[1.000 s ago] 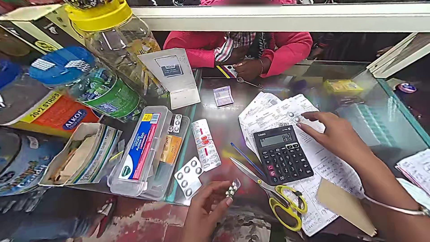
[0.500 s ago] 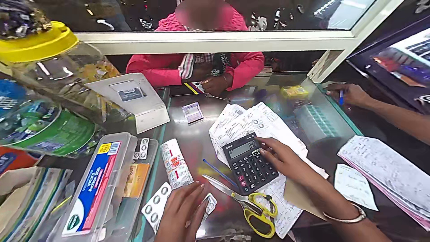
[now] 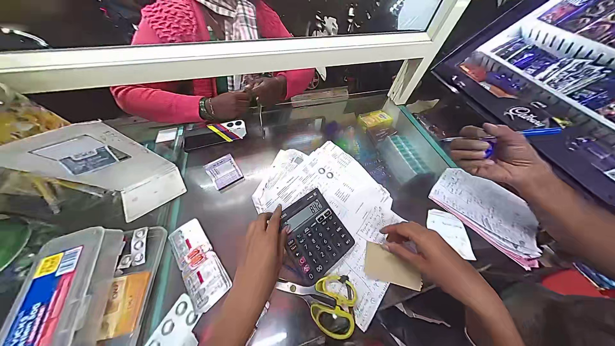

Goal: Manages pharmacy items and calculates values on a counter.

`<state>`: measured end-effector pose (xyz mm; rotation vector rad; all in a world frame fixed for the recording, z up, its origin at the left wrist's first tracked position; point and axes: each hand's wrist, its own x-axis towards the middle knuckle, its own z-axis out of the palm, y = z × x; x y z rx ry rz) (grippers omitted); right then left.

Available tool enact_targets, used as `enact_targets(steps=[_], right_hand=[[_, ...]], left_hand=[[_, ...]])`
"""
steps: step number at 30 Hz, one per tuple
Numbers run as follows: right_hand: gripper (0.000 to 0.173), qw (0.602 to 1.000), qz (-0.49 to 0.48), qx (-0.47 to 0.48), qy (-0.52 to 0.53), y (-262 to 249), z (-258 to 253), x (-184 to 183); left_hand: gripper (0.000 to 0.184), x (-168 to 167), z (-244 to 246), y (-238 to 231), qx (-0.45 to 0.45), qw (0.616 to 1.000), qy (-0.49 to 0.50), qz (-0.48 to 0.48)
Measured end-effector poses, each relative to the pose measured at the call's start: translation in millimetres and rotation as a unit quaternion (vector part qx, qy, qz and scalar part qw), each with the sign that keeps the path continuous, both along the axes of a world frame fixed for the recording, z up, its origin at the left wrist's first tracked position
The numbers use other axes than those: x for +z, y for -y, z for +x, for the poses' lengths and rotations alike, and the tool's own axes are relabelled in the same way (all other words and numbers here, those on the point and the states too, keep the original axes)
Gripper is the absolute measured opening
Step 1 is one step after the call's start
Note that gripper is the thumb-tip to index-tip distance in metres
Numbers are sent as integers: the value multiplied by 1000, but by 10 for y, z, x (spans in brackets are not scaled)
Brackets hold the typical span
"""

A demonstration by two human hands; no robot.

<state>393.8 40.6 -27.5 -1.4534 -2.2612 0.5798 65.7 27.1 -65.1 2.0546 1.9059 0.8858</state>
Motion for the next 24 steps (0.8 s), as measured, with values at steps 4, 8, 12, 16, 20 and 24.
enact_targets(steps=[4,8,12,16,20,24], right_hand=[[28,1000,22,5,9,-20,-140,-33],[28,993,99,59,33,-251,-422,39],[34,977,77,179,84,-556,-896,-8],[52,952,117,234,158,-801,-1165,-259],[45,947,196,216,138,-1187,-1181,-340],[58,967,148,138,155,-1077,-1041,12]], left_hand=[[29,48,-135,30,9,992,127,-6],[31,133,-392,334,47,975,215,22],[30,236,-675,556,115,952,282,17],[29,282,-759,558,139,935,326,-20],[26,319,-650,373,89,938,329,-64],[26,377,-407,40,13,921,359,-153]])
